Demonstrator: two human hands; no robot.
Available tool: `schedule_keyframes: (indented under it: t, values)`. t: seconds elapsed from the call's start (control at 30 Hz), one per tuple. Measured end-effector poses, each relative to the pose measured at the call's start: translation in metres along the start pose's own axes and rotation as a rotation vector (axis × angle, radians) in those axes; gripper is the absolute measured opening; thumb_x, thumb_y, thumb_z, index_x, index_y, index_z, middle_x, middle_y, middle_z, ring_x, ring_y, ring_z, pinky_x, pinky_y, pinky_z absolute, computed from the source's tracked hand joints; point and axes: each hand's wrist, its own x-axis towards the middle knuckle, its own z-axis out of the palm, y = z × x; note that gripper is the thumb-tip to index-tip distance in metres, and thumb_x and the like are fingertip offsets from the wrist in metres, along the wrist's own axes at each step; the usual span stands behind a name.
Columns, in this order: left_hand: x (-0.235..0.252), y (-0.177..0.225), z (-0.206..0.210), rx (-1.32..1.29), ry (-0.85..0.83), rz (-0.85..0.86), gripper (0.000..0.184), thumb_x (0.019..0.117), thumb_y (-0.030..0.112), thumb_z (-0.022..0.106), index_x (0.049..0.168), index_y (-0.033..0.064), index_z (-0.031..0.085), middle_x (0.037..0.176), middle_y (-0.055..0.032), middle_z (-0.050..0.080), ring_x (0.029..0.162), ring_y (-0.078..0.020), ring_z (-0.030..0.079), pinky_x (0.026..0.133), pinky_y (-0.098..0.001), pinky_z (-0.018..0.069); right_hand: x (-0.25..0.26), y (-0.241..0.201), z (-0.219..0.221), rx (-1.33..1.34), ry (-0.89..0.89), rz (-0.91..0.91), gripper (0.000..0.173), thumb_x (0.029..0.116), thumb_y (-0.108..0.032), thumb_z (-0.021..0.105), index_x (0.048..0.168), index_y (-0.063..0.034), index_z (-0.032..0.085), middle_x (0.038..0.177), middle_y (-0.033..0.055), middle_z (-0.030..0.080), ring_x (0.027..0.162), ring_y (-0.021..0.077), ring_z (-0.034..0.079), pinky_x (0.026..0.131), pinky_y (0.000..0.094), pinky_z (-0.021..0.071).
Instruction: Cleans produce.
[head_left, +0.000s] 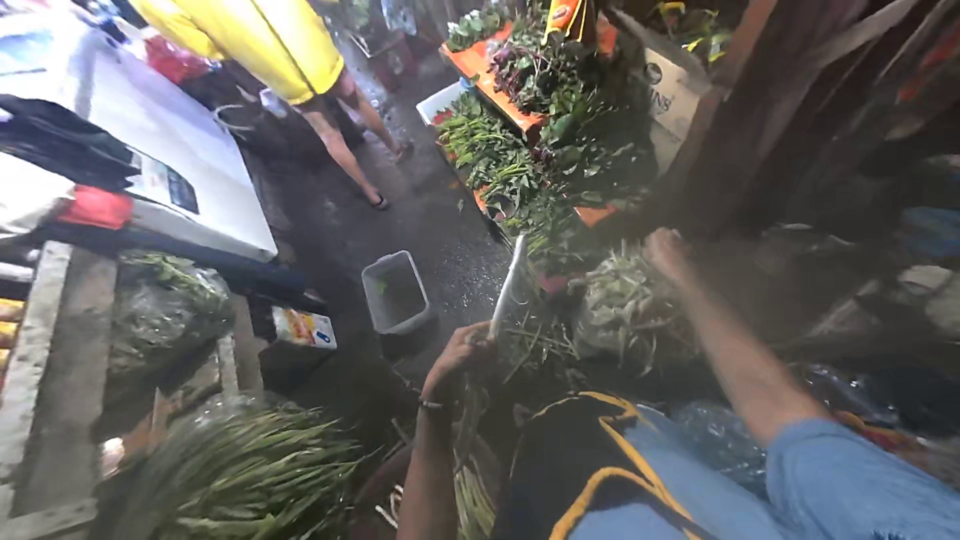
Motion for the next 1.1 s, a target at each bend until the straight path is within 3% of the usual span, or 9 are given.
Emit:
schedule_keyframes:
  t: [0.1,0.2,0.3,0.4,0.5,0.6,0.73,0.9,1.1]
  values:
    - [0.018,0.008,0.015,0.034,0.005,-0.008,0.035,0.0948,0.013,0.059,0.127,0.0007,0.062,0.08,0.0047,0.068,0.062,-0.0017,0.06,0.058,-0.0192,0.0513,-0.02,-0.023,0.013,0.364,0.083,-0.133,0.023,0.0915,-0.01,0.075,0.107,0.0071,0.072,0.128,0.0304,0.062,0.121,0.0458,0.058,0.102,0.0624,0.0467]
    - [0.039,0.016,0.036,0.15,0.026,-0.014,0.034,0.0952,0.009,0.058,0.127,-0.0008,0.062,0.08,0.003,0.066,0.063,-0.0024,0.06,0.06,-0.0214,0.0524,-0.061,-0.086,0.02,0.964,-0.192,-0.115,0.03,0.1072,-0.01,0.051,0.134,0.0014,0.058,0.123,0.0171,0.066,0.089,0.0206,0.067,0.077,0.0388,0.0571]
    - [0.057,0.019,0.056,0.281,0.026,-0.064,0.034,0.0976,0.01,0.059,0.13,0.0004,0.063,0.086,-0.0029,0.068,0.068,-0.0065,0.062,0.068,-0.027,0.055,-0.092,-0.128,0.026,1.291,-0.355,-0.121,0.038,0.107,-0.005,0.046,0.145,0.0,0.043,0.119,0.0156,0.066,0.09,0.0192,0.069,0.078,0.0365,0.059]
    - [0.064,0.023,0.069,0.377,0.051,-0.125,0.035,0.0981,0.012,0.059,0.132,0.0045,0.063,0.09,-0.0056,0.069,0.072,-0.0098,0.063,0.072,-0.0315,0.0547,-0.096,-0.141,0.04,1.299,-0.174,-0.153,0.032,0.1025,-0.003,0.058,0.133,0.0066,0.054,0.098,0.0152,0.072,0.08,0.0164,0.071,0.076,0.0333,0.06]
    - [0.067,0.024,0.069,0.378,0.031,-0.13,0.032,0.0987,0.012,0.059,0.13,0.0048,0.065,0.087,-0.0049,0.069,0.07,-0.0094,0.063,0.07,-0.0307,0.0542,-0.096,-0.135,0.046,1.309,-0.09,-0.173,0.029,0.1052,-0.003,0.052,0.131,0.009,0.055,0.094,0.0141,0.073,0.079,0.0149,0.072,0.077,0.0312,0.0607]
    - [0.07,0.022,0.068,0.349,-0.002,-0.122,0.031,0.0975,0.014,0.06,0.126,0.0042,0.067,0.084,-0.0034,0.068,0.067,-0.0087,0.061,0.068,-0.0303,0.0535,-0.099,-0.13,0.051,1.179,0.03,-0.195,0.028,0.1059,-0.005,0.049,0.13,0.0085,0.056,0.097,0.0143,0.074,0.085,0.0172,0.073,0.083,0.035,0.06]
    - [0.072,0.022,0.073,0.318,-0.017,-0.113,0.03,0.0973,0.013,0.06,0.125,0.0033,0.066,0.083,-0.0024,0.068,0.066,-0.0078,0.061,0.066,-0.0289,0.0539,-0.106,-0.133,0.05,1.042,0.062,-0.197,0.05,0.1066,-0.003,0.044,0.154,0.0082,0.033,0.111,0.0194,0.071,0.094,0.0235,0.072,0.09,0.0397,0.0585]
    - [0.07,0.026,0.077,0.299,-0.009,-0.1,0.031,0.0972,0.012,0.059,0.126,0.0027,0.066,0.082,-0.0013,0.067,0.065,-0.0064,0.06,0.066,-0.0275,0.0532,-0.112,-0.135,0.045,0.982,0.118,-0.259,0.054,0.106,0.001,0.04,0.157,0.0086,0.025,0.116,0.0215,0.07,0.095,0.0255,0.072,0.091,0.0406,0.0576]
    - [0.067,0.03,0.076,0.277,-0.004,-0.081,0.032,0.0969,0.01,0.059,0.127,0.002,0.065,0.082,-0.0016,0.067,0.064,-0.0057,0.061,0.065,-0.0258,0.0534,-0.112,-0.136,0.046,1.086,0.092,-0.29,0.053,0.1064,0.002,0.038,0.157,0.0066,0.024,0.118,0.0185,0.069,0.087,0.0185,0.073,0.084,0.0353,0.0606]
